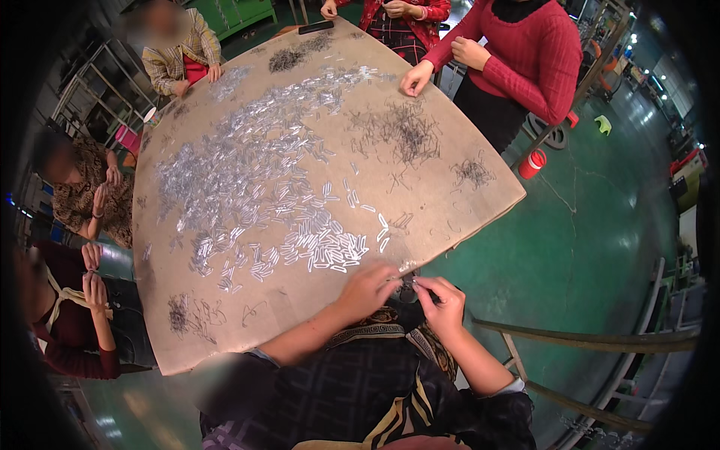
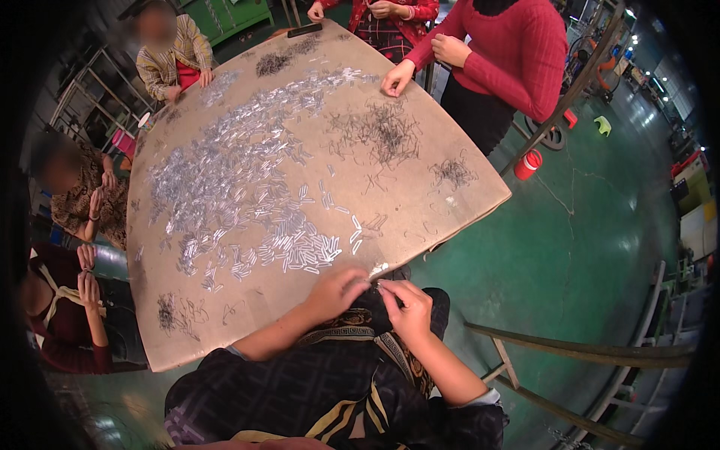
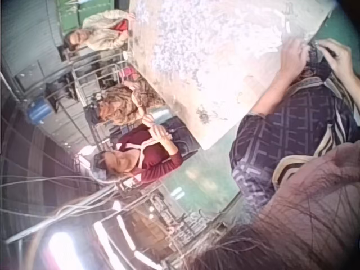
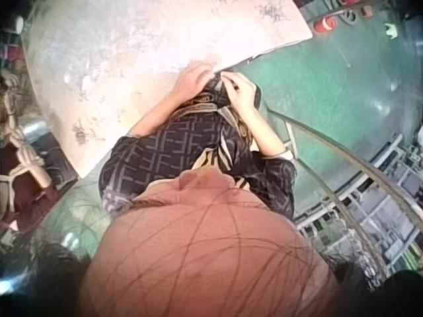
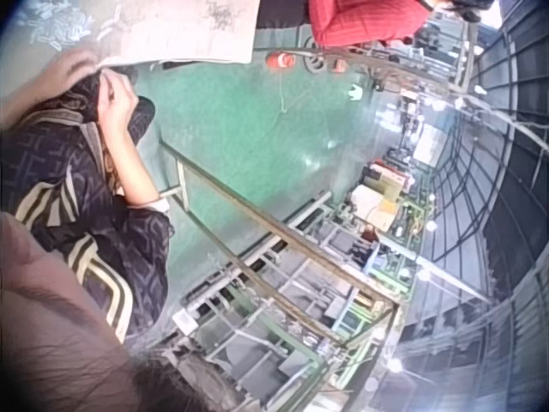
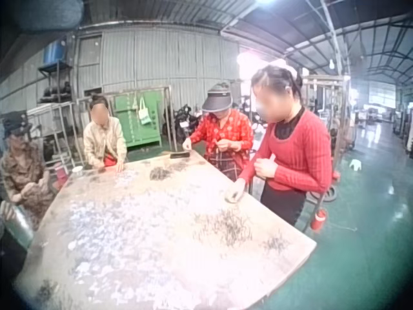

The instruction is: The person sits at a large table and sorts small white and dark components by hand, moving them into separate piles. Other workers at the table perform similar sorting actions while the camera wearer continues to organize the items.

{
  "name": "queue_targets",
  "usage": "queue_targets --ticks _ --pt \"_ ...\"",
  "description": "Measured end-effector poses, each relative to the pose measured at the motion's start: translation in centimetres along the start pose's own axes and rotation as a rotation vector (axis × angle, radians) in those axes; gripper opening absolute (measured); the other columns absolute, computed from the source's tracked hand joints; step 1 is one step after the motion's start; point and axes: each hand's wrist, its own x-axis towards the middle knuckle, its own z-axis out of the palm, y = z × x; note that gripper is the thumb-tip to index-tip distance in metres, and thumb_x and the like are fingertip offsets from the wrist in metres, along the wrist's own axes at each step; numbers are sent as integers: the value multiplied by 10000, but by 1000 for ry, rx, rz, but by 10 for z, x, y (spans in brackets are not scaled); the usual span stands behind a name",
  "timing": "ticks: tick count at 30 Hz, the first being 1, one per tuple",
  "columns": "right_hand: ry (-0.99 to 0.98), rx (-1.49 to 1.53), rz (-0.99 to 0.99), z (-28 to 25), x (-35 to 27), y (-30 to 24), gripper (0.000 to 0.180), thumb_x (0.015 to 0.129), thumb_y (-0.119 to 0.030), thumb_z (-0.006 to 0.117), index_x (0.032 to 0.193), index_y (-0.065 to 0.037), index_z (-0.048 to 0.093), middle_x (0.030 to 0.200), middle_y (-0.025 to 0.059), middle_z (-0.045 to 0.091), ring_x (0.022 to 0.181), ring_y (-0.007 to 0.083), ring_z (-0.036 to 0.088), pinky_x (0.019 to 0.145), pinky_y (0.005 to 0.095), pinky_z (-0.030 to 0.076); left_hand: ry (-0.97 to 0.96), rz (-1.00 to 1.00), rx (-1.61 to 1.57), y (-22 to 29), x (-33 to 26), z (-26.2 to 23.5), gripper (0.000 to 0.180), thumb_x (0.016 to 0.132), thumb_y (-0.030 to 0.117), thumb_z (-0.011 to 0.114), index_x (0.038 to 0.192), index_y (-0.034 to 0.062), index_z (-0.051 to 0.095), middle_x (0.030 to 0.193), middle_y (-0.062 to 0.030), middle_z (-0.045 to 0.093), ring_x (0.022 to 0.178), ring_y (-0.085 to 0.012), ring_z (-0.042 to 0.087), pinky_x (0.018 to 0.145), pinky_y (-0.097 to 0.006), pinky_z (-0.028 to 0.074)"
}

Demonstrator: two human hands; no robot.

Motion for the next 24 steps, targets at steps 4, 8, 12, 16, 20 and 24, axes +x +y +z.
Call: queue_targets --ticks 4,8,12,16,20,24 --pt "12 8 22 -2 -1 2 129 775 27 709 901 -3 708 806 123 688 692 245 667 625 294 513 211 -6 482 -32 8 -16 474 890 215 628 1272 -35 502 1335 -226 499 1258 -371 450 1061 -441 343" --pt "6 29 35 1 -2 2 128 780 26 708 905 -2 708 809 123 688 693 235 663 630 293 512 42 -95 653 -41 2 -5 658 916 310 585 1405 -62 349 1453 -268 365 1394 -406 280 1144 -496 211" --pt "-1 26 41 4 -2 2 128 783 25 707 907 -5 710 811 121 689 694 232 664 631 294 512 -7 5 548 -31 -4 10 627 928 320 560 1402 -42 366 1457 -243 372 1408 -381 264 1146 -516 194" --pt "2 10 35 3 -4 4 130 784 23 706 910 -10 709 808 120 686 690 234 662 623 295 511 79 170 535 -22 17 5 444 912 208 573 1289 -19 511 1317 -213 511 1270 -352 439 1074 -482 312" --pt "4 -1 52 3 -4 4 136 786 20 704 918 -13 707 802 119 679 686 238 659 609 298 509 93 201 477 -29 56 10 224 831 122 597 1016 19 671 1038 -135 624 1009 -292 567 902 -391 455" --pt "16 -12 49 3 -5 5 136 788 20 700 920 -14 704 811 122 677 684 240 657 605 300 509 69 304 727 -37 84 22 150 734 106 599 845 25 660 874 -103 626 863 -257 599 753 -354 508"
